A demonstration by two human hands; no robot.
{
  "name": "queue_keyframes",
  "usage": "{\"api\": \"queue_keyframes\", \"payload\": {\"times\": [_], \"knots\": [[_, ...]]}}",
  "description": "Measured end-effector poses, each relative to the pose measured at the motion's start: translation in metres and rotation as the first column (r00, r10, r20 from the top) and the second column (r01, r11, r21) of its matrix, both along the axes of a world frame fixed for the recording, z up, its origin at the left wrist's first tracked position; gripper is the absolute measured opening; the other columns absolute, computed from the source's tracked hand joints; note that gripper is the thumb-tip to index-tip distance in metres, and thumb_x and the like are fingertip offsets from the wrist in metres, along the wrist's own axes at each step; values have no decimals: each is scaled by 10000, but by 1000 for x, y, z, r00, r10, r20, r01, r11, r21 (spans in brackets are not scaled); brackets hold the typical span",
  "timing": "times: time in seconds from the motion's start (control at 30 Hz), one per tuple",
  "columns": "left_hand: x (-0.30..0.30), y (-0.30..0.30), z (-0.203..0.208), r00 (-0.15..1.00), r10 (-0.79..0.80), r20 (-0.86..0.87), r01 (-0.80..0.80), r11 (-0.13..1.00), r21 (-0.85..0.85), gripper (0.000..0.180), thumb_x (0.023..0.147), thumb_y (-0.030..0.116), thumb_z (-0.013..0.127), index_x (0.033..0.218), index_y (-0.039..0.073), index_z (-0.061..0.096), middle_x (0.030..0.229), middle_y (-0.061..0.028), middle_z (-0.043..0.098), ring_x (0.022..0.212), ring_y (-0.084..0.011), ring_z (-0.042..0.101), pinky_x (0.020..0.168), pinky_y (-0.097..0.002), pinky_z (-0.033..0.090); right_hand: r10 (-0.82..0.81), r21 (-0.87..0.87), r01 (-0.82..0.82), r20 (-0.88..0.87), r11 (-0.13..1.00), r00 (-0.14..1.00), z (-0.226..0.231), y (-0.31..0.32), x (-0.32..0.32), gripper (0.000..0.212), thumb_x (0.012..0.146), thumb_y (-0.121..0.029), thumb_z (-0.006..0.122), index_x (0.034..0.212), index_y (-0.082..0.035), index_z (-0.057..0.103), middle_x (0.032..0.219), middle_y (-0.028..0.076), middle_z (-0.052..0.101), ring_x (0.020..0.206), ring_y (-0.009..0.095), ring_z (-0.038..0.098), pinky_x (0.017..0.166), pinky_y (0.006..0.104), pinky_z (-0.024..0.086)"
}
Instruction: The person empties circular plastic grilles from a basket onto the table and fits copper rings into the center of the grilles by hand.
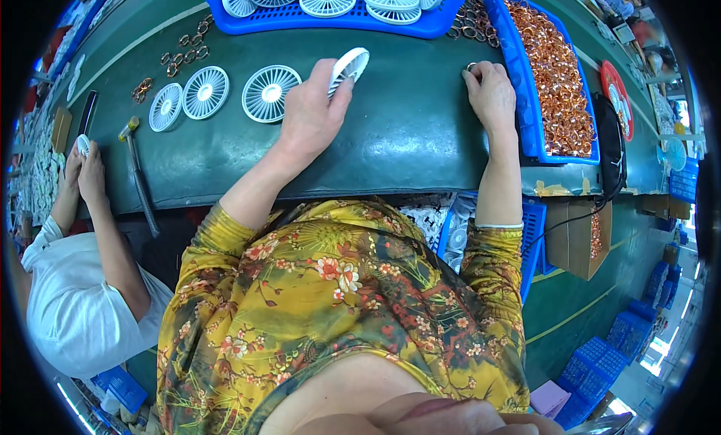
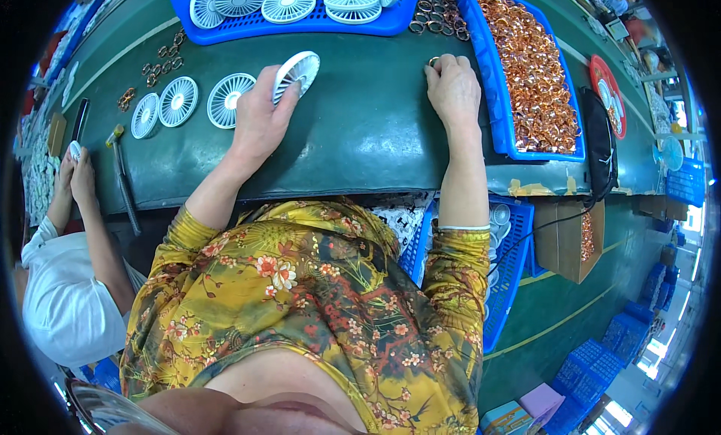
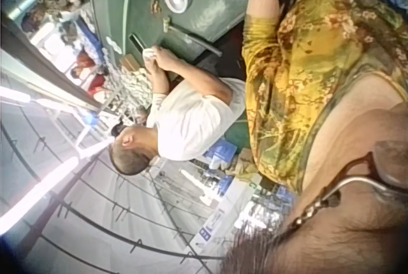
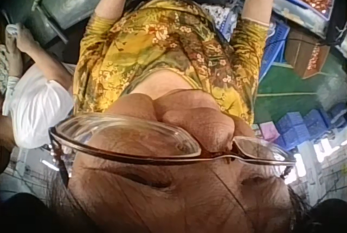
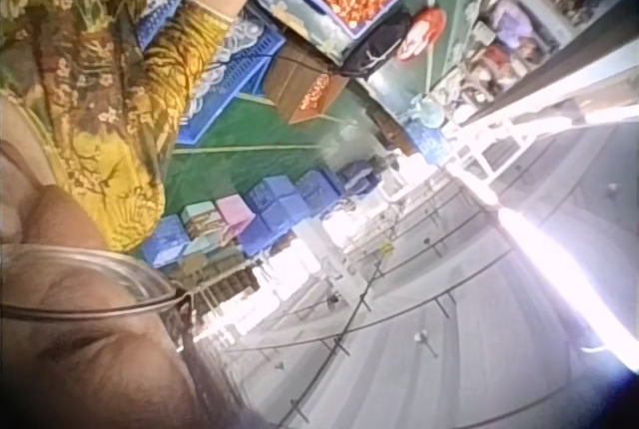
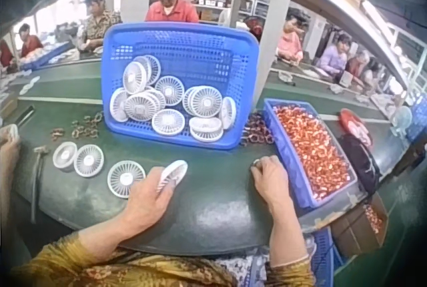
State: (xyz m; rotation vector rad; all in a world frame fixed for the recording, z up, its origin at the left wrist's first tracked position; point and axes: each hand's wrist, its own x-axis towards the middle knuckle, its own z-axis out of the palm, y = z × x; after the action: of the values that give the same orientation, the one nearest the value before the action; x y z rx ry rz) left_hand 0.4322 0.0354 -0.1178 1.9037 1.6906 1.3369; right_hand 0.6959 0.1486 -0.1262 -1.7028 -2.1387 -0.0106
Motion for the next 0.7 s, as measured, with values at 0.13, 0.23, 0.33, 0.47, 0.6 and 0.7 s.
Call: {"api": "queue_keyframes", "payload": {"times": [0.13, 0.23, 0.33, 0.47, 0.6, 0.7], "knots": [[-5, -14, -3, 966, -11, 257, 27, 998, -56, 221, 903, 191, 602, 1027, 14, 557, 791, -132, 648, 683, -202, 642, 613, -328, 494, 104, 44, -97, -181, 994, 978, 5, -21, -7, 131, 845, -180, 651, 860, -50, 651, 932, 143, 612, 833, 301, 617, 711, 379, 508], [0, -18, 1, 821, -66, 567, 166, 978, -127, 280, 959, 257, 535, 1053, -5, 560, 893, -52, 614, 815, -96, 560, 729, -257, 460, 388, 371, -224, -457, 901, 800, 17, -51, -25, 88, 803, -49, 687, 879, -25, 649, 911, 101, 608, 789, 188, 600, 599, 278, 501], [10, -23, 13, 755, -92, 649, 223, 967, -123, 317, 993, 301, 461, 1041, 4, 562, 885, -12, 580, 821, -70, 507, 750, -231, 432, 501, 456, -301, -420, 837, 757, 22, -82, -41, 128, 742, -8, 724, 837, -36, 643, 852, 102, 611, 746, 231, 592, 617, 313, 474], [17, -22, 18, 681, -159, 715, 315, 945, -89, 348, 1004, 338, 437, 1057, 12, 545, 872, -1, 556, 820, -60, 490, 736, -221, 429, 641, 553, -428, -274, 715, 717, 40, -102, -67, 193, 687, -13, 753, 841, -58, 645, 818, 66, 619, 718, 228, 589, 611, 319, 471], [20, -24, 21, 712, -186, 677, 321, 944, -78, 330, 1002, 313, 441, 1104, 10, 520, 888, -39, 580, 817, -84, 518, 739, -257, 455, 671, 543, -499, -173, 676, 721, 44, -102, -82, 217, 675, -26, 751, 856, -69, 640, 829, 48, 621, 709, 216, 590, 608, 317, 479], [22, -21, 16, 798, -218, 562, 259, 966, 6, 287, 973, 244, 472, 1157, 23, 477, 909, -145, 619, 806, -196, 602, 723, -338, 483, 635, 480, -509, -140, 714, 759, 48, -102, -87, 169, 716, -43, 709, 851, -70, 611, 805, 57, 593, 704, 244, 568, 612, 339, 469]]}}
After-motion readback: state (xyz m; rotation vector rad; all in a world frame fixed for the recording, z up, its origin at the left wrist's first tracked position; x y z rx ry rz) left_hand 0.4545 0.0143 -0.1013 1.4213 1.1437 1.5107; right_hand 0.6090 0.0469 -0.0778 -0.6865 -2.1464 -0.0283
